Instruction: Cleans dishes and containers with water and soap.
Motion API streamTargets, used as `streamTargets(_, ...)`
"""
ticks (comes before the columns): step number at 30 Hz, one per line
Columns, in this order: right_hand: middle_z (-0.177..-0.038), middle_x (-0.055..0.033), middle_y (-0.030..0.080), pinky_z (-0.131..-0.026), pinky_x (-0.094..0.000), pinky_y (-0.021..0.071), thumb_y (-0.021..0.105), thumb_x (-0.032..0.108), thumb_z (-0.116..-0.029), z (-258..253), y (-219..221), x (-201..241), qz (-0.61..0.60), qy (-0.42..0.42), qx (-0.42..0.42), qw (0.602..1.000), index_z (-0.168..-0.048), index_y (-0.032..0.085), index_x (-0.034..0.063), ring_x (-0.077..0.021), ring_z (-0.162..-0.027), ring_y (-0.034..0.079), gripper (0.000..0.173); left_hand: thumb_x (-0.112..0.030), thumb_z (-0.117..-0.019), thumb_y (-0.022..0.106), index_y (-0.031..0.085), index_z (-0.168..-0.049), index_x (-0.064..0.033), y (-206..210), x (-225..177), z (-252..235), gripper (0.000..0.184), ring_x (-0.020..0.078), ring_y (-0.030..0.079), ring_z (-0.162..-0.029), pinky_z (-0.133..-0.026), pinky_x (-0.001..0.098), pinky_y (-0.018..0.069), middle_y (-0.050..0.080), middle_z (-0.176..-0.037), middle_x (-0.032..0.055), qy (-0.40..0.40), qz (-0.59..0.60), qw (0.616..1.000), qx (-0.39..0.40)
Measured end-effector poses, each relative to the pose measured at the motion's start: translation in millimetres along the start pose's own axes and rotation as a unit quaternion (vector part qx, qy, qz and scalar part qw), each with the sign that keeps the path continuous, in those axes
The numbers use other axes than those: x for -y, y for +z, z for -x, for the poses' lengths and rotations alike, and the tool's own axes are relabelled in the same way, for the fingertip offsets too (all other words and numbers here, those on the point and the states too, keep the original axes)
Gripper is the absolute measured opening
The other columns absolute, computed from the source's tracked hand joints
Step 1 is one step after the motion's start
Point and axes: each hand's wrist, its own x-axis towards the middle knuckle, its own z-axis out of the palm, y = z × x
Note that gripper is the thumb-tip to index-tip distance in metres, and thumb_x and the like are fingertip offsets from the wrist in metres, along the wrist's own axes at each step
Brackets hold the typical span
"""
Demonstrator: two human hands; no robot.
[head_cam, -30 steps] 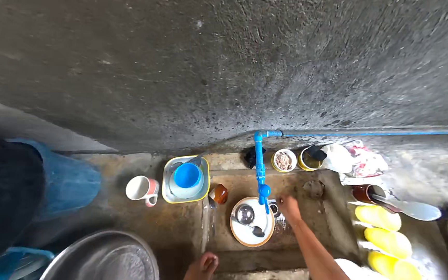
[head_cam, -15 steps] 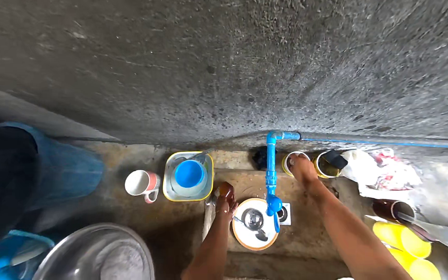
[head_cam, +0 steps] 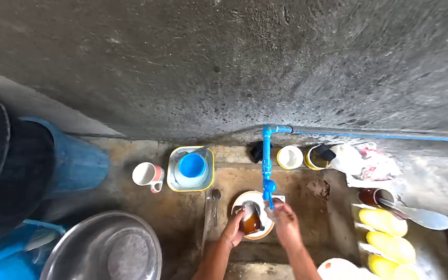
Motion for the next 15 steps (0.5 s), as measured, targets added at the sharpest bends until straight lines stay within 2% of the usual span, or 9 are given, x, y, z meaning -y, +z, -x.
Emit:
streamTargets(2, -0.138, -0.0166, 0.063, -0.114, -0.0436, 0.0455, 0.058, 0.008, -0.0957, 33.3, 22.0, -26.3, 0.221, -0.155, 0.062, 0.961, -0.113, 0.076, 0.0010, -0.0278, -0.135, 0.056, 0.026, -0.037, -0.1119, 0.032, 0.050, -0.138, -0.0117, 21.2, 1.2, 18.2, 0.040, 0.0206, 0.069, -0.094, -0.081, 0.0402, 0.0589, 0.069, -0.108, 0.0100, 0.017, 0.048, 0.999, -0.001)
streamTargets(3, -0.144, -0.0198, 0.060, -0.119, -0.0560, 0.0360, 0.059, 0.013, -0.0958, 43.3, 32.4, -35.9, 0.315, -0.228, 0.067, 0.919, -0.120, 0.077, 0.0054, -0.0390, -0.141, 0.049, 0.031, -0.036, -0.1128, 0.025, 0.053, -0.132, -0.0125, 29.1, 3.3, 26.7, 0.041, 0.0130, 0.068, -0.091, -0.080, 0.0326, 0.0580, 0.070, -0.102, 0.0043, 0.042, 0.079, 0.996, 0.003)
streamTargets(5, -0.144, -0.0209, 0.060, -0.116, -0.0691, 0.0311, 0.057, 0.015, -0.0956, 43.9, 45.1, -40.4, 0.381, -0.288, 0.051, 0.877, -0.124, 0.075, 0.0081, -0.0479, -0.138, 0.049, 0.035, -0.039, -0.1129, 0.019, 0.058, -0.118, -0.0131, 38.7, 4.1, 41.8, 0.047, 0.0085, 0.067, -0.084, -0.075, 0.0277, 0.0567, 0.069, -0.091, 0.0005, 0.048, 0.126, 0.991, -0.011)
streamTargets(6, -0.143, -0.0202, 0.061, -0.115, -0.0651, 0.0356, 0.056, 0.013, -0.0958, 37.2, 47.9, -33.6, 0.373, -0.267, 0.052, 0.887, -0.125, 0.075, 0.0073, -0.0450, -0.136, 0.052, 0.035, -0.041, -0.1124, 0.021, 0.059, -0.110, -0.0136, 39.8, 2.5, 45.1, 0.047, 0.0097, 0.067, -0.077, -0.069, 0.0288, 0.0569, 0.068, -0.084, 0.0006, 0.034, 0.124, 0.991, -0.031)
streamTargets(8, -0.142, -0.0182, 0.061, -0.114, -0.0475, 0.0441, 0.050, 0.006, -0.0989, 18.2, 47.9, -13.0, 0.290, -0.139, 0.073, 0.944, -0.130, 0.070, 0.0024, -0.0306, -0.134, 0.056, 0.037, -0.038, -0.1123, 0.029, 0.055, -0.120, -0.0106, 31.6, 2.7, 50.7, 0.039, 0.0168, 0.067, -0.080, -0.071, 0.0360, 0.0576, 0.068, -0.091, 0.0059, 0.022, 0.057, 0.998, -0.022)
streamTargets(9, -0.138, -0.0167, 0.064, -0.111, -0.0397, 0.0466, 0.045, 0.006, -0.1023, 6.8, 45.5, -3.4, 0.232, -0.065, 0.076, 0.968, -0.131, 0.067, 0.0002, -0.0223, -0.129, 0.059, 0.037, -0.029, -0.1096, 0.038, 0.048, -0.135, -0.0069, 27.2, 3.8, 55.2, 0.035, 0.0213, 0.068, -0.090, -0.080, 0.0415, 0.0582, 0.067, -0.103, 0.0111, 0.032, 0.028, 0.999, 0.010)
streamTargets(11, -0.127, -0.0154, 0.068, -0.104, -0.0337, 0.0500, 0.042, 0.008, -0.1048, 2.8, 43.1, 9.2, 0.184, 0.008, 0.074, 0.980, -0.128, 0.066, -0.0020, -0.0153, -0.117, 0.064, 0.035, -0.014, -0.0875, 0.064, 0.033, -0.147, -0.0063, 25.0, 7.2, 61.6, 0.067, 0.0211, 0.067, -0.098, -0.086, 0.0415, 0.0586, 0.065, -0.114, 0.0131, 0.082, -0.028, 0.996, 0.036)
streamTargets(13, -0.128, -0.0161, 0.069, -0.111, -0.0418, 0.0474, 0.048, 0.003, -0.0999, 24.0, 49.1, 12.2, 0.287, -0.085, 0.109, 0.948, -0.127, 0.069, -0.0010, -0.0236, -0.124, 0.062, 0.035, -0.005, -0.0814, 0.075, 0.023, -0.154, -0.0036, 22.6, 4.5, 57.9, 0.090, 0.0204, 0.065, -0.110, -0.093, 0.0379, 0.0575, 0.059, -0.130, 0.0175, 0.169, -0.128, 0.977, 0.010)
streamTargets(15, -0.128, -0.0116, 0.071, -0.109, -0.0555, 0.0457, 0.057, 0.004, -0.0917, 50.6, 58.0, 2.5, 0.384, -0.216, 0.105, 0.892, -0.116, 0.078, 0.0085, -0.0331, -0.125, 0.062, 0.033, -0.007, -0.0935, 0.062, 0.026, -0.152, 0.0078, 17.7, 9.1, 51.2, 0.070, 0.0174, 0.059, -0.121, -0.104, 0.0323, 0.0494, 0.055, -0.136, 0.0224, 0.264, -0.243, 0.933, -0.017)
